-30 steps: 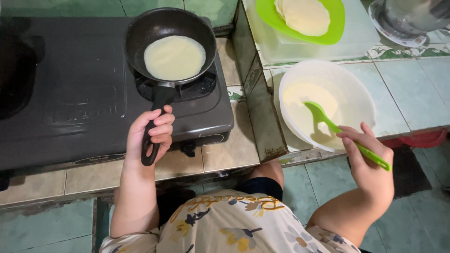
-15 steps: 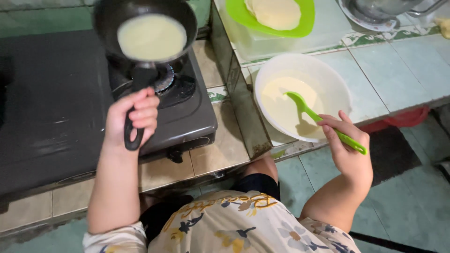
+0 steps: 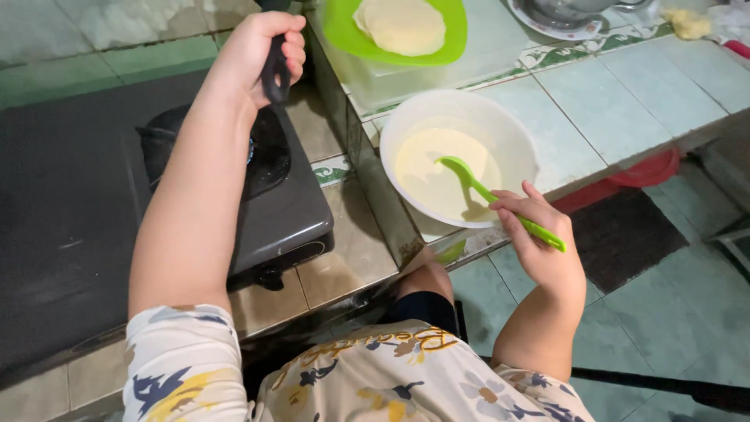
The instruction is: Pouring batter into a pan and spreading it to create thin crepes or wrappers.
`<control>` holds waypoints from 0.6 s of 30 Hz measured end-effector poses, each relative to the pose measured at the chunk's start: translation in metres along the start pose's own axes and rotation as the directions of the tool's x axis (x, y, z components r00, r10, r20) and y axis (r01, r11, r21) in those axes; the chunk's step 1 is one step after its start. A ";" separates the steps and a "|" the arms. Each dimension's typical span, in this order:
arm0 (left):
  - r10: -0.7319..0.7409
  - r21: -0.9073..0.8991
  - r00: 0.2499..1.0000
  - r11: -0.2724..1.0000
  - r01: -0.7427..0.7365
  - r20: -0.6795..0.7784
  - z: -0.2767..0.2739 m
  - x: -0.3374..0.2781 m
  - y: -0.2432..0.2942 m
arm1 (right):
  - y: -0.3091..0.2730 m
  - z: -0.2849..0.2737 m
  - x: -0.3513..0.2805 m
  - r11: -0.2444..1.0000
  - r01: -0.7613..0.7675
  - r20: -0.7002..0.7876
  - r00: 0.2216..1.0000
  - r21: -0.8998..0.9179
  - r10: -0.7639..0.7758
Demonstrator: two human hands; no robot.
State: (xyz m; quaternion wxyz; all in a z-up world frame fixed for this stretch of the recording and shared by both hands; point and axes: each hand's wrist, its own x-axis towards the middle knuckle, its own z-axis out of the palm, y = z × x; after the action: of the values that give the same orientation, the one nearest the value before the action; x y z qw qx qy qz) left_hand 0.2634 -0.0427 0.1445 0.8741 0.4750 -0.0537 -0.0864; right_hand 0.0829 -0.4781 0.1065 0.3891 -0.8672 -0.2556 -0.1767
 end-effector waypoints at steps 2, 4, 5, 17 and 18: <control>-0.021 0.004 1.000 1.000 0.021 0.010 0.002 0.015 -0.004 | -0.003 -0.001 -0.002 1.000 0.003 -0.006 1.000 -0.013 -0.003; -0.040 0.007 0.999 0.999 0.040 0.016 0.004 0.025 -0.008 | -0.003 -0.002 -0.003 1.000 0.007 -0.009 1.000 -0.023 -0.007; -0.041 0.036 0.999 0.999 0.041 -0.002 0.006 0.028 -0.009 | -0.003 -0.002 -0.003 1.000 0.012 -0.007 1.000 -0.023 -0.013; 0.177 0.779 0.973 0.627 0.002 -0.145 0.022 0.071 -0.048 | -0.002 0.000 -0.002 1.000 0.025 -0.012 1.000 -0.011 -0.025; 0.214 0.897 0.968 0.442 0.025 -0.132 0.024 0.074 -0.055 | -0.001 0.000 -0.003 0.999 0.031 -0.009 0.999 -0.017 -0.031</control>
State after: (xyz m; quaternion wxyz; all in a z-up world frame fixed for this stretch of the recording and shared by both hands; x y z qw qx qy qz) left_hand 0.3264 -0.1066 0.1118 0.4971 0.8656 -0.0178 0.0584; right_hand 0.0798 -0.4786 0.1055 0.3799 -0.8657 -0.2656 -0.1888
